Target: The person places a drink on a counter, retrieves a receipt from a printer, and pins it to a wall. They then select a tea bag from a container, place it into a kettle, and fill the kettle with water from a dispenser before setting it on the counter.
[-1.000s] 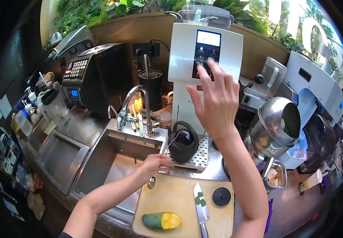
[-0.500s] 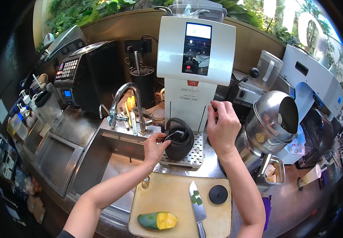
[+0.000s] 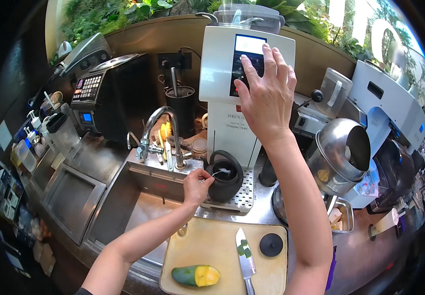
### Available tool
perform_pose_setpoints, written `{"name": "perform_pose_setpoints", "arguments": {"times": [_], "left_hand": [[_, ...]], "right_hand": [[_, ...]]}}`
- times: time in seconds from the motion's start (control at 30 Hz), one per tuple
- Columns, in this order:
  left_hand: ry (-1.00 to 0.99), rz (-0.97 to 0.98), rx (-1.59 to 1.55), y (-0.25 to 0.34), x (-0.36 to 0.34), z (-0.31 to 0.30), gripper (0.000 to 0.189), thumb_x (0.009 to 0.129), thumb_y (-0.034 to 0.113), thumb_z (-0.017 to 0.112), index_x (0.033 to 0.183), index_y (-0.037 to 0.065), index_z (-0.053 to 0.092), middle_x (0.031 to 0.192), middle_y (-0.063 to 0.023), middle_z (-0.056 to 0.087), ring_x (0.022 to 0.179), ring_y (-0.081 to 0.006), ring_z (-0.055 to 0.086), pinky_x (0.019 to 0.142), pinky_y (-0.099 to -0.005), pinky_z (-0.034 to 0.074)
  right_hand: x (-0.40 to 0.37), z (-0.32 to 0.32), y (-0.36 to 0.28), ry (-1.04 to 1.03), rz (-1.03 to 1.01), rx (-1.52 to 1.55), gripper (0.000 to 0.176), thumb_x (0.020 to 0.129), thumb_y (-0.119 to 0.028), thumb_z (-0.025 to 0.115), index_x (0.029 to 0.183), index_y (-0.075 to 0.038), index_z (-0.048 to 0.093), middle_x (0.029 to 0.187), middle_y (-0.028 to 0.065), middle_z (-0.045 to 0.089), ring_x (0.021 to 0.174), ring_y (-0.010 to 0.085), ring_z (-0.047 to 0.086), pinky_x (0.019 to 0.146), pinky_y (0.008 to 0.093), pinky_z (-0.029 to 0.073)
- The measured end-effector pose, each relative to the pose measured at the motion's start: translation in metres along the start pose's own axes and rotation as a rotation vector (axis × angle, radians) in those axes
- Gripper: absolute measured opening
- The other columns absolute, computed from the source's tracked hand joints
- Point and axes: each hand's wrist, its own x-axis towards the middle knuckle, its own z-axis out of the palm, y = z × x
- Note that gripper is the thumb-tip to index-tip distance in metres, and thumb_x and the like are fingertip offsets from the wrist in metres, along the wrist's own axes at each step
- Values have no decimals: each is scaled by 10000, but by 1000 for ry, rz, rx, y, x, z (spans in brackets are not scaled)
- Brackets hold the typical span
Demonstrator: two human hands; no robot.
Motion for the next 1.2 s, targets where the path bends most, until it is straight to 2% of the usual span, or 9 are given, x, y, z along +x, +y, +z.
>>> {"name": "perform_pose_setpoints", "arguments": {"times": [0.2,0.33,0.47,0.57,0.6,0.7,0.9,1.03,1.2], "left_hand": [[17,35,4,0,-3,0,153,707,89,740,758,40,604,846,-143,600,834,-333,584,774,-414,444],[37,74,-13,-1,-4,2,159,714,83,731,755,35,585,842,-149,591,834,-335,575,770,-420,437],[31,52,37,1,-3,1,148,720,104,733,766,15,624,829,-129,608,804,-262,596,751,-364,467],[0,12,-14,1,-2,-1,165,711,99,740,766,38,596,874,-151,593,865,-334,576,787,-416,437],[2,14,-12,0,-3,-1,165,709,97,741,766,39,597,878,-149,594,867,-334,576,788,-415,437],[12,27,-9,0,-3,0,164,704,91,744,764,39,600,883,-147,595,869,-332,578,787,-413,438],[45,39,-28,0,-5,3,163,698,84,745,760,33,603,860,-148,596,843,-328,585,767,-413,446],[45,28,-17,1,-4,0,153,702,78,741,756,25,608,824,-146,611,815,-316,599,751,-401,459],[-12,-94,-106,-2,-9,-8,129,724,80,730,764,14,626,780,-118,663,773,-241,647,723,-349,491]], "right_hand": [[7,12,-6,90,19,-20,429,861,-375,599,1239,-174,590,1397,149,387,1300,310,323,1055,488,245],[12,12,-4,1,-19,-123,400,881,-435,557,1141,-149,656,1382,130,414,1298,287,331,1052,498,247],[2,-6,-9,22,-31,12,432,858,-380,599,1208,-127,589,1328,139,450,1275,302,356,1032,494,262],[-31,-25,-19,56,3,236,400,827,-228,652,1184,-68,568,1155,127,567,1049,291,534,879,395,417],[-45,-26,-19,89,-14,316,355,814,-153,661,1145,-54,579,993,118,620,872,284,597,730,357,479],[-89,-29,-25,-161,171,401,83,795,-115,675,774,-54,623,708,90,607,657,257,595,570,344,466],[-151,-7,-36,-512,536,448,262,741,-308,735,811,-61,682,758,65,644,721,226,623,640,343,489],[-171,6,-51,-525,447,377,281,757,-258,717,918,-44,632,763,103,642,761,312,616,680,402,485],[-185,-1,-65,-589,623,543,180,818,-160,651,904,-24,570,735,196,628,703,391,615,627,459,459]]}}
